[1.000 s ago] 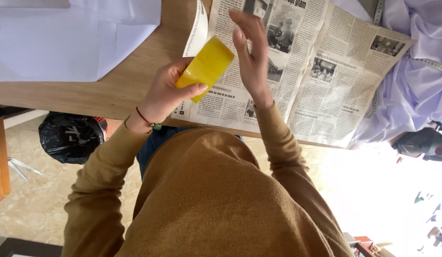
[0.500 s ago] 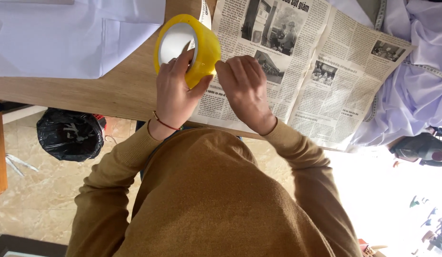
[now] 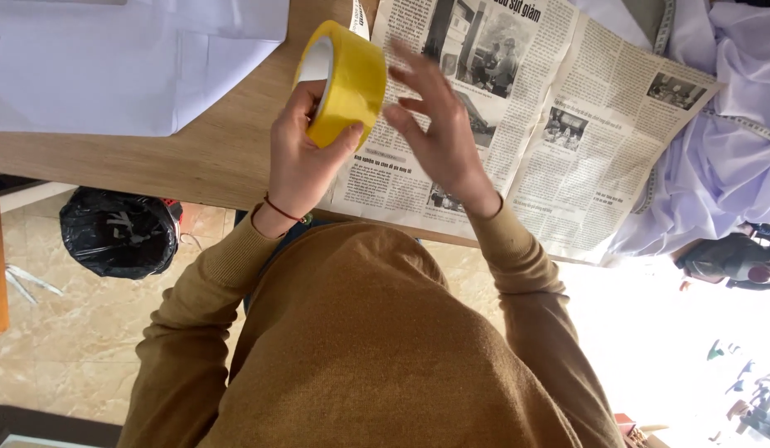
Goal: Applying yellow tape to a newspaper pattern and cutting it with scissors to reinforce or create a template.
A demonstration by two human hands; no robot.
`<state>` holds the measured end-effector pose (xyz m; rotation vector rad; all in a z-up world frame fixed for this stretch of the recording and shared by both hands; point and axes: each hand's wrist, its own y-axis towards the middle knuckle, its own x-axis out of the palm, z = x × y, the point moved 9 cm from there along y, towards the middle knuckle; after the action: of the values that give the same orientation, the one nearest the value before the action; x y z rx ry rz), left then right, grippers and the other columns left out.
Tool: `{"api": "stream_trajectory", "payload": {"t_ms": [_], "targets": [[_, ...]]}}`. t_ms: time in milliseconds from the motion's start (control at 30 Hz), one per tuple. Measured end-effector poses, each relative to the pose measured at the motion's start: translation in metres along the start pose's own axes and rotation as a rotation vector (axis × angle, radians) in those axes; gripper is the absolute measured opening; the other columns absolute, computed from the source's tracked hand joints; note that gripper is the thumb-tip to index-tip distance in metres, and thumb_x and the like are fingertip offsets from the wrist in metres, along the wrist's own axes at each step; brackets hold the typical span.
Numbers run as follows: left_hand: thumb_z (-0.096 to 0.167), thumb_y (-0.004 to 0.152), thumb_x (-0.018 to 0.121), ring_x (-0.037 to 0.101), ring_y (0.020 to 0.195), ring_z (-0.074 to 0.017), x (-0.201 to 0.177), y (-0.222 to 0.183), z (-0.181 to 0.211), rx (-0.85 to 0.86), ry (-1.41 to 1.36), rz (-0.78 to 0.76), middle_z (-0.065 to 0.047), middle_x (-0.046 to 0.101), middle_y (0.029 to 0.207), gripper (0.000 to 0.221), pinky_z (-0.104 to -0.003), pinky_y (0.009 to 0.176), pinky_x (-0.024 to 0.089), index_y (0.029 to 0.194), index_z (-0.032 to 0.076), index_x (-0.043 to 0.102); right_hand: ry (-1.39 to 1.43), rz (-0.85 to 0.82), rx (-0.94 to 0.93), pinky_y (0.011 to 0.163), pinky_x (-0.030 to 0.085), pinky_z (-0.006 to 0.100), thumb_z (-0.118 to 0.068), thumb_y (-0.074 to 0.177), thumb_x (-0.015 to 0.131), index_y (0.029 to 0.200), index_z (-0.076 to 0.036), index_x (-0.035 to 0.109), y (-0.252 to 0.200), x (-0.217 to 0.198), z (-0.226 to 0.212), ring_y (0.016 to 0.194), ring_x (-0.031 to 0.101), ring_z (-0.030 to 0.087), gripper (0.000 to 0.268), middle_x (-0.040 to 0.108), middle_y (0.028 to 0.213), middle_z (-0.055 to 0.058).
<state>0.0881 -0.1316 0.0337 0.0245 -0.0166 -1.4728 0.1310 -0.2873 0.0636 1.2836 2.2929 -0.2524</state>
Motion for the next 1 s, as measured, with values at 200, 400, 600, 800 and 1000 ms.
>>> {"api": "stream_trajectory", "payload": {"t_ms": [200, 400, 600, 800, 1000], "targets": [[0.034, 0.093, 0.073, 0.058, 0.08, -0.0123, 0.023, -0.006, -0.003, -0.006, -0.116, -0.093, -0.005, 0.062, 0.096, 0.041, -0.021, 0.062, 0.047, 0.117, 0.005, 0.055, 0.713, -0.01, 0.194, 0.121, 0.045, 0.048, -0.073, 0.102, 0.028, 0.147, -0.01, 0.052, 0.035, 0.025, 0.062, 0.145, 0.046, 0.033, 0.081, 0.041, 0.159, 0.017], [0.033, 0.089, 0.074, 0.057, 0.076, -0.0109, 0.024, -0.008, -0.005, -0.073, -0.087, 0.017, -0.003, 0.062, 0.092, 0.034, -0.024, 0.064, 0.047, 0.106, 0.008, 0.057, 0.809, 0.174, -0.09, 0.095, 0.053, 0.033, -0.038, 0.107, 0.048, 0.12, -0.009, 0.066, 0.048, 0.017, 0.021, 0.112, 0.063, 0.022, 0.036, 0.067, 0.119, 0.01], [0.029, 0.089, 0.077, 0.056, 0.076, -0.0108, 0.025, -0.01, -0.006, -0.095, -0.157, -0.029, -0.004, 0.06, 0.09, 0.033, -0.022, 0.064, 0.048, 0.104, 0.007, 0.057, 0.65, 0.282, -0.073, 0.093, 0.053, 0.034, -0.046, 0.106, 0.044, 0.117, -0.01, 0.066, 0.039, 0.012, 0.017, 0.111, 0.063, 0.021, 0.044, 0.067, 0.119, 0.008], [0.029, 0.087, 0.077, 0.052, 0.07, -0.0085, 0.024, -0.009, -0.01, -0.115, -0.136, 0.024, 0.0, 0.056, 0.081, 0.029, -0.022, 0.06, 0.043, 0.095, 0.01, 0.057, 0.58, 0.322, -0.061, 0.097, 0.052, 0.034, -0.049, 0.106, 0.045, 0.116, -0.009, 0.067, 0.034, 0.008, 0.011, 0.115, 0.063, 0.02, 0.046, 0.067, 0.119, 0.008], [0.047, 0.088, 0.073, 0.059, 0.085, -0.0139, 0.038, -0.004, -0.011, -0.121, -0.16, -0.264, -0.004, 0.059, 0.1, 0.055, -0.022, 0.067, 0.051, 0.119, 0.007, 0.054, 0.587, 0.293, 0.081, 0.076, 0.052, 0.027, -0.054, 0.108, 0.036, 0.123, -0.013, 0.066, 0.03, 0.019, 0.047, 0.096, 0.063, 0.017, 0.054, 0.068, 0.128, 0.009]]}}
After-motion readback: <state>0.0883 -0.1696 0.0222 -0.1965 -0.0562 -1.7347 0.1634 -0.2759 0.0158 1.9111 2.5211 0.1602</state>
